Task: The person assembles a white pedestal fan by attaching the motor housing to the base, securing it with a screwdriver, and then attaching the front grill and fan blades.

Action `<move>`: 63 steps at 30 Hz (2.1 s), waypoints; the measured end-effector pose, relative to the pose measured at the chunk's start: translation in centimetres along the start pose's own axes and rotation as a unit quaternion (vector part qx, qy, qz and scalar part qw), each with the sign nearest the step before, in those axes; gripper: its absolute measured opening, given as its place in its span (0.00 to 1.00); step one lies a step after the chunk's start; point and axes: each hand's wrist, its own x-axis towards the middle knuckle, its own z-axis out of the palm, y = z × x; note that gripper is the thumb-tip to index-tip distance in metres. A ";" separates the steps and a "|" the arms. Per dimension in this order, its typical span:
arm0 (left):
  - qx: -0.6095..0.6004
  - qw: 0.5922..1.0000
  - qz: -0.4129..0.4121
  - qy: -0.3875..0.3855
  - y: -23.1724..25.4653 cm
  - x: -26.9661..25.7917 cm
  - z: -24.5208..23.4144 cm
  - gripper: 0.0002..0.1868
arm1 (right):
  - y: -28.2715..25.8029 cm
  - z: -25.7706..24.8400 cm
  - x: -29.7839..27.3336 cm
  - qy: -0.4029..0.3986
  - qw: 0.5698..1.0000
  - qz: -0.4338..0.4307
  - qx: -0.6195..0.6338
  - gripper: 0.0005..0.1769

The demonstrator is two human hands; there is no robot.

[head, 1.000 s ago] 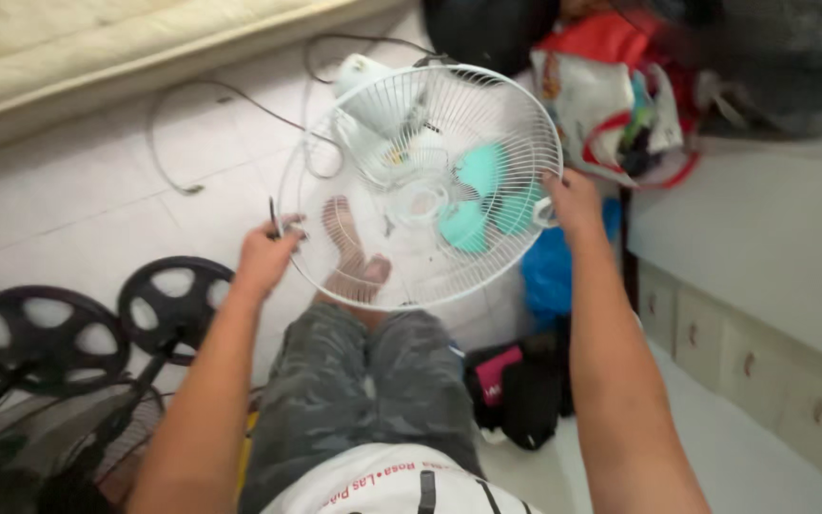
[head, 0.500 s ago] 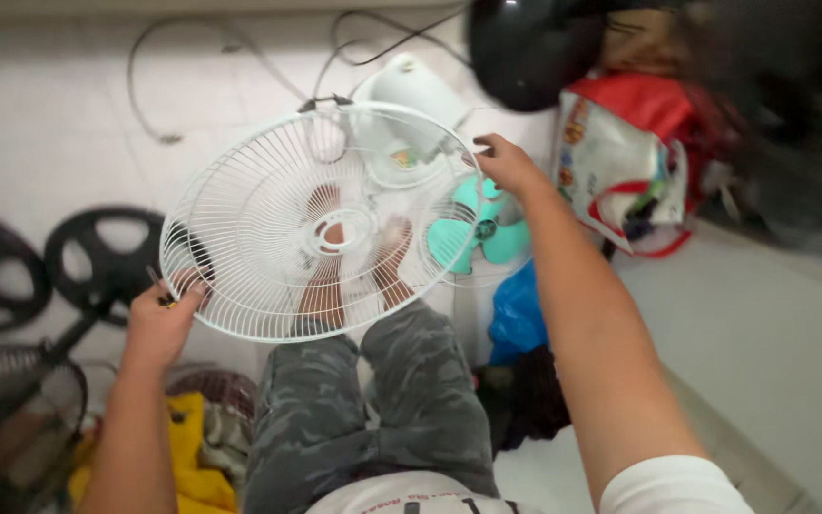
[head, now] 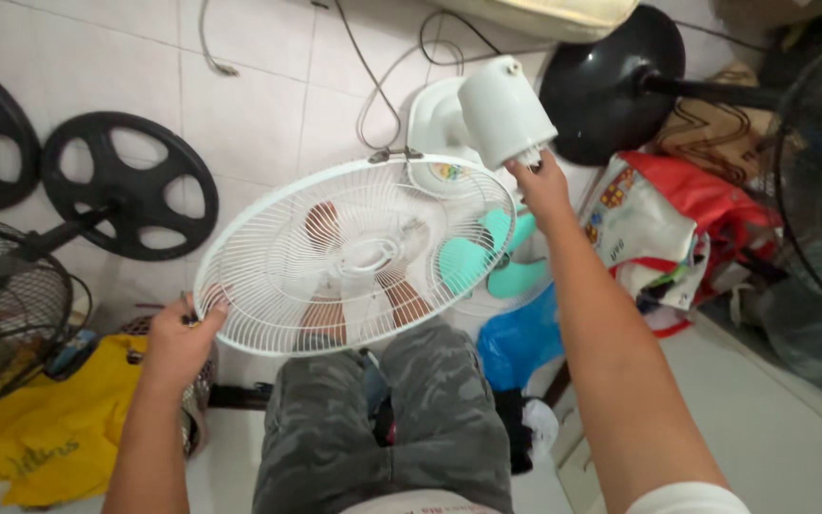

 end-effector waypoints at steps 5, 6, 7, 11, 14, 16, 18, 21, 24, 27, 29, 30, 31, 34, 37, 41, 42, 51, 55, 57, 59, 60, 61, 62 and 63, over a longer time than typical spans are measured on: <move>-0.055 0.998 -0.032 -0.014 -0.4 -0.7 -0.4 0.16 | 0.4 2.4 -0.8 0.046 0.999 -0.017 0.014 0.23; -0.055 0.998 -0.022 -0.014 -0.4 -0.2 -0.7 0.16 | 0.0 3.2 -0.8 0.054 0.998 -0.026 0.005 0.23; -0.052 0.998 -0.017 -0.016 -0.5 -0.4 -1.2 0.16 | -0.1 3.9 -1.4 0.059 0.998 -0.030 -0.005 0.23; -0.050 0.998 0.042 -0.011 -1.3 -0.8 -2.5 0.15 | -0.7 6.5 -2.7 0.076 0.996 -0.041 -0.032 0.22; -0.084 0.996 0.016 -0.005 -2.3 -0.8 -3.5 0.13 | -0.5 7.8 -3.5 0.067 0.997 -0.027 -0.033 0.23; -0.086 0.996 -0.017 -0.004 -3.0 -1.2 -3.8 0.13 | 0.2 7.9 -4.4 0.066 0.996 -0.044 -0.035 0.24; -0.088 0.996 -0.024 0.000 -3.7 -1.1 -4.5 0.13 | 0.8 8.0 -5.0 0.057 0.998 -0.041 0.006 0.24; -0.074 0.997 -0.015 0.006 -4.2 -1.5 -5.8 0.12 | 1.7 7.6 -5.5 0.065 0.998 -0.006 0.016 0.24; -0.057 0.997 -0.041 0.017 -3.6 -1.4 -7.2 0.13 | 2.0 6.2 -4.8 0.052 0.997 0.048 0.042 0.24; -0.106 0.993 -0.048 0.021 -2.2 -1.0 -8.5 0.15 | 1.9 4.9 -3.8 0.043 0.995 0.091 0.006 0.25; -0.172 0.985 0.011 0.006 -0.8 -0.6 -9.6 0.16 | 1.8 5.0 -4.1 0.049 0.994 0.100 -0.015 0.26; -0.183 0.983 -0.010 0.000 -0.1 -0.4 -10.5 0.15 | 1.7 5.3 -4.2 0.055 0.993 0.100 -0.018 0.27; -0.194 0.981 -0.030 -0.006 0.7 -0.3 -11.2 0.15 | 1.7 5.4 -4.1 0.063 0.993 0.099 -0.019 0.27; -0.248 0.969 -0.016 -0.013 2.8 0.6 -13.0 0.16 | 1.7 6.2 -3.6 0.090 0.989 0.111 -0.033 0.29; -0.315 0.949 0.006 0.001 3.4 0.5 -13.8 0.16 | 3.1 6.2 -3.5 0.102 0.986 0.123 -0.047 0.31; -0.310 0.949 -0.014 0.061 2.9 0.9 -14.7 0.17 | 3.2 5.4 -2.5 0.071 0.994 0.076 0.030 0.26; -0.323 0.944 0.000 0.072 2.5 1.2 -14.9 0.16 | 2.8 5.5 -2.2 0.086 0.994 0.066 0.014 0.25; -0.373 0.918 -0.010 0.133 0.0 0.4 -16.0 0.15 | -1.6 9.7 -5.0 0.155 0.987 0.029 0.038 0.24; -0.393 0.911 0.003 0.127 1.1 -0.9 -16.1 0.16 | -3.9 11.5 -5.1 0.152 0.988 -0.015 0.008 0.23; -0.407 0.905 0.005 0.122 1.2 -1.4 -16.1 0.16 | -4.2 12.9 -5.3 0.154 0.987 -0.009 0.039 0.19; -0.430 0.897 0.002 0.107 1.3 -2.0 -15.8 0.16 | -4.3 14.2 -5.3 0.138 0.985 -0.014 0.101 0.18; -0.430 0.895 -0.003 0.115 1.2 -2.3 -15.8 0.16 | -4.3 15.0 -5.4 0.121 0.981 -0.022 0.148 0.19; -0.432 0.894 -0.010 0.120 1.1 -2.5 -15.4 0.16 | -4.1 15.2 -5.5 0.107 0.975 -0.029 0.192 0.19; -0.434 0.892 -0.016 0.126 1.0 -2.8 -15.1 0.16 | -3.8 15.5 -5.8 0.106 0.972 -0.030 0.206 0.18; -0.438 0.890 -0.016 0.123 1.0 -2.7 -14.8 0.16 | -3.8 16.2 -5.6 0.103 0.969 -0.036 0.222 0.18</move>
